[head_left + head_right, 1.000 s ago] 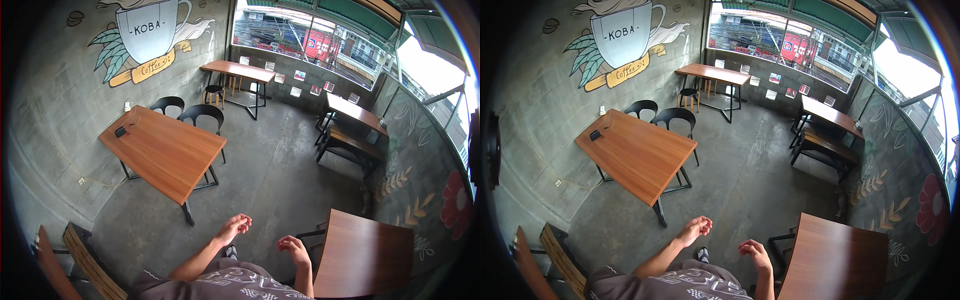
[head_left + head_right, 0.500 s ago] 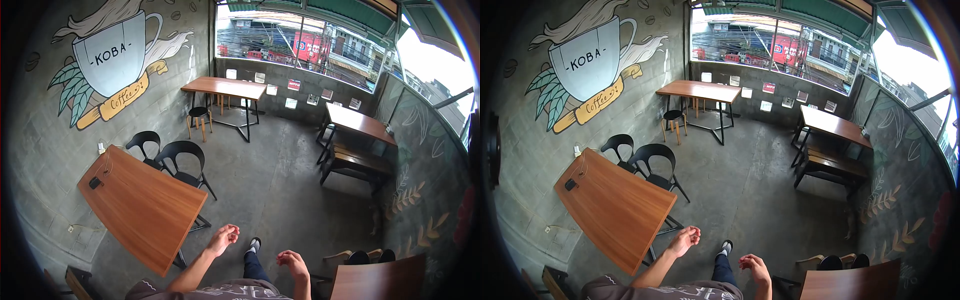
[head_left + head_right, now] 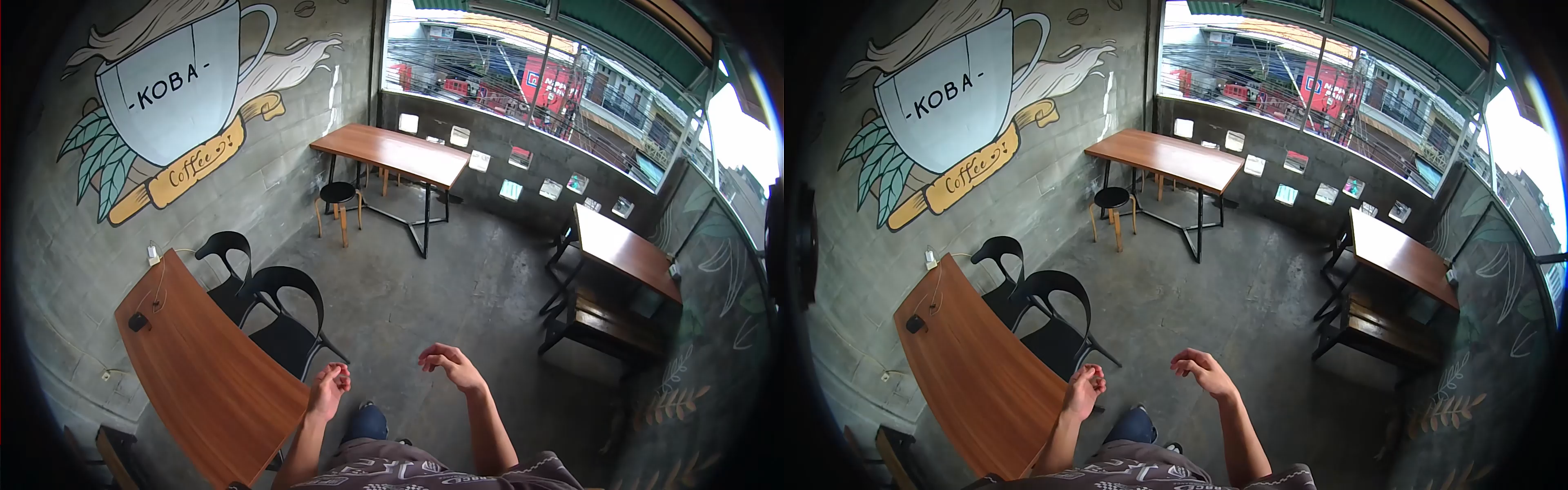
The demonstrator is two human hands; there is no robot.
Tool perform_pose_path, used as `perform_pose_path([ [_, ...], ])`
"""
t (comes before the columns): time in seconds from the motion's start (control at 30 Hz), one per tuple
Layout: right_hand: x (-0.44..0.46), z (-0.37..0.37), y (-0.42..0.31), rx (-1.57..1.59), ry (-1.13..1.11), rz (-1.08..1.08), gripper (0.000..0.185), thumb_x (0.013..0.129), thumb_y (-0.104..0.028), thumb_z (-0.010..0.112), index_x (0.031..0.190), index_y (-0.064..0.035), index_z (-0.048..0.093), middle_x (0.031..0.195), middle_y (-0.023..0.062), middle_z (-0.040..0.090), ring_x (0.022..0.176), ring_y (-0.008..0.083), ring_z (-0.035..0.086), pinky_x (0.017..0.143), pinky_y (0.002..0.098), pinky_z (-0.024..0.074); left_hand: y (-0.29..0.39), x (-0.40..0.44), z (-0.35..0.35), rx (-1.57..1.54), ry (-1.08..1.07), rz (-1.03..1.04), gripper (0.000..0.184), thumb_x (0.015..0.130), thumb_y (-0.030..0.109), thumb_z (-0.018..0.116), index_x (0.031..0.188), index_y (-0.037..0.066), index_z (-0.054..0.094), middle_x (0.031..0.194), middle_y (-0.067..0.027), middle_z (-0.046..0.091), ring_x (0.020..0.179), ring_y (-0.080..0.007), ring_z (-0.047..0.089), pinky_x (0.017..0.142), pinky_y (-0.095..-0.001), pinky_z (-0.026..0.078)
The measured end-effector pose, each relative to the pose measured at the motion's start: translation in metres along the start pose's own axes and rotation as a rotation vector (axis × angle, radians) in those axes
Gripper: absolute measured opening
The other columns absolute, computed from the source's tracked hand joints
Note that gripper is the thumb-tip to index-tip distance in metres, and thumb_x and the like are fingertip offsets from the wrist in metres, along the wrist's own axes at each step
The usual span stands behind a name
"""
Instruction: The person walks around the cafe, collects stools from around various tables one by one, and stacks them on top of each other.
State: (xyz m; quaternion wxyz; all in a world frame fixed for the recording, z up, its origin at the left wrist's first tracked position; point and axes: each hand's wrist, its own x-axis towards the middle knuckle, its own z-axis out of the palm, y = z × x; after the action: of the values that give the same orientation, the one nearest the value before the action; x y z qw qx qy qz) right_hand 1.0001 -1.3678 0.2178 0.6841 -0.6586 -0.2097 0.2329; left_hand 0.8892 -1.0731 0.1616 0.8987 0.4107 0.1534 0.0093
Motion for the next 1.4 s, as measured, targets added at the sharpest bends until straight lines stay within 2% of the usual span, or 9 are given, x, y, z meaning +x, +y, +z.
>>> perform_pose_path([
  [0.2,0.133,-0.058,0.031,0.025,-0.084,0.103,0.024,0.095,-0.015,0.052,0.104,0.0026,0.065,0.096,0.0078,0.068,0.086,0.0152,0.062,0.081,0.0301,0.0483,-0.019,0.148,0.000,-0.119,0.061,-0.083,0.014,0.094,0.020,0.058,0.102,0.008,0.060,0.089,-0.0032,0.062,0.074,-0.0125,0.059,0.066,-0.0263,0.048],
  [0.27,0.169,-0.081,0.032,0.061,-0.069,0.163,0.024,0.095,-0.016,0.053,0.104,0.0028,0.065,0.096,0.0082,0.068,0.086,0.0155,0.062,0.081,0.0302,0.0485,-0.015,0.213,0.013,-0.077,0.016,-0.116,0.013,0.093,0.022,0.058,0.100,0.011,0.060,0.091,-0.0017,0.060,0.076,-0.0134,0.057,0.069,-0.0280,0.047],
  [0.53,0.328,-0.184,0.017,0.101,0.062,0.202,0.023,0.094,-0.014,0.052,0.102,0.0028,0.066,0.094,0.0088,0.068,0.085,0.0153,0.062,0.080,0.0297,0.0487,0.094,0.477,0.139,0.030,-0.320,0.038,0.014,0.096,0.019,0.056,0.100,0.005,0.059,0.087,-0.0019,0.059,0.073,-0.0086,0.056,0.066,-0.0228,0.044],
  [0.67,0.404,-0.227,0.006,0.124,0.136,0.166,0.022,0.092,-0.012,0.052,0.100,0.0034,0.065,0.093,0.0099,0.068,0.084,0.0160,0.062,0.080,0.0297,0.0490,0.131,0.572,0.173,0.055,-0.347,0.052,0.013,0.097,0.018,0.055,0.100,0.006,0.059,0.088,-0.0018,0.060,0.074,-0.0085,0.056,0.067,-0.0228,0.045],
  [0.97,0.610,-0.364,0.051,0.251,0.053,0.237,0.021,0.094,-0.014,0.052,0.100,0.0015,0.066,0.091,0.0065,0.068,0.081,0.0140,0.062,0.077,0.0275,0.0476,0.130,0.758,0.151,-0.010,-0.092,0.010,0.012,0.096,0.018,0.056,0.101,0.008,0.059,0.088,-0.0017,0.060,0.074,-0.0098,0.057,0.067,-0.0248,0.046],
  [1.03,0.674,-0.394,0.046,0.234,-0.012,0.244,0.022,0.093,-0.013,0.051,0.100,0.0026,0.065,0.093,0.0091,0.068,0.083,0.0160,0.063,0.078,0.0290,0.0495,0.139,0.788,0.150,-0.073,0.011,0.027,0.012,0.096,0.018,0.055,0.102,0.008,0.058,0.088,-0.0019,0.059,0.073,-0.0105,0.057,0.067,-0.0254,0.046],
  [1.07,0.707,-0.409,0.042,0.190,-0.058,0.226,0.021,0.095,-0.015,0.052,0.100,0.0000,0.066,0.091,0.0044,0.068,0.081,0.0132,0.062,0.077,0.0277,0.0475,0.144,0.801,0.152,-0.091,0.059,0.051,0.012,0.096,0.017,0.054,0.101,0.007,0.058,0.088,-0.0027,0.059,0.073,-0.0113,0.057,0.066,-0.0257,0.046],
  [1.17,0.809,-0.444,0.021,0.115,-0.198,0.167,0.022,0.096,-0.017,0.052,0.101,-0.0004,0.066,0.092,0.0043,0.068,0.083,0.0125,0.062,0.077,0.0281,0.0474,0.162,0.845,0.165,-0.098,0.133,0.131,0.012,0.096,0.018,0.054,0.101,0.007,0.058,0.089,-0.0031,0.059,0.073,-0.0114,0.057,0.067,-0.0255,0.046],
  [1.4,0.994,-0.461,-0.018,0.014,-0.465,0.087,0.022,0.095,-0.017,0.053,0.101,-0.0001,0.065,0.090,0.0039,0.067,0.083,0.0126,0.060,0.078,0.0278,0.0469,0.199,0.942,0.181,-0.143,0.245,0.232,0.013,0.096,0.019,0.054,0.101,0.008,0.057,0.088,-0.0025,0.058,0.076,-0.0127,0.057,0.069,-0.0269,0.047],
])
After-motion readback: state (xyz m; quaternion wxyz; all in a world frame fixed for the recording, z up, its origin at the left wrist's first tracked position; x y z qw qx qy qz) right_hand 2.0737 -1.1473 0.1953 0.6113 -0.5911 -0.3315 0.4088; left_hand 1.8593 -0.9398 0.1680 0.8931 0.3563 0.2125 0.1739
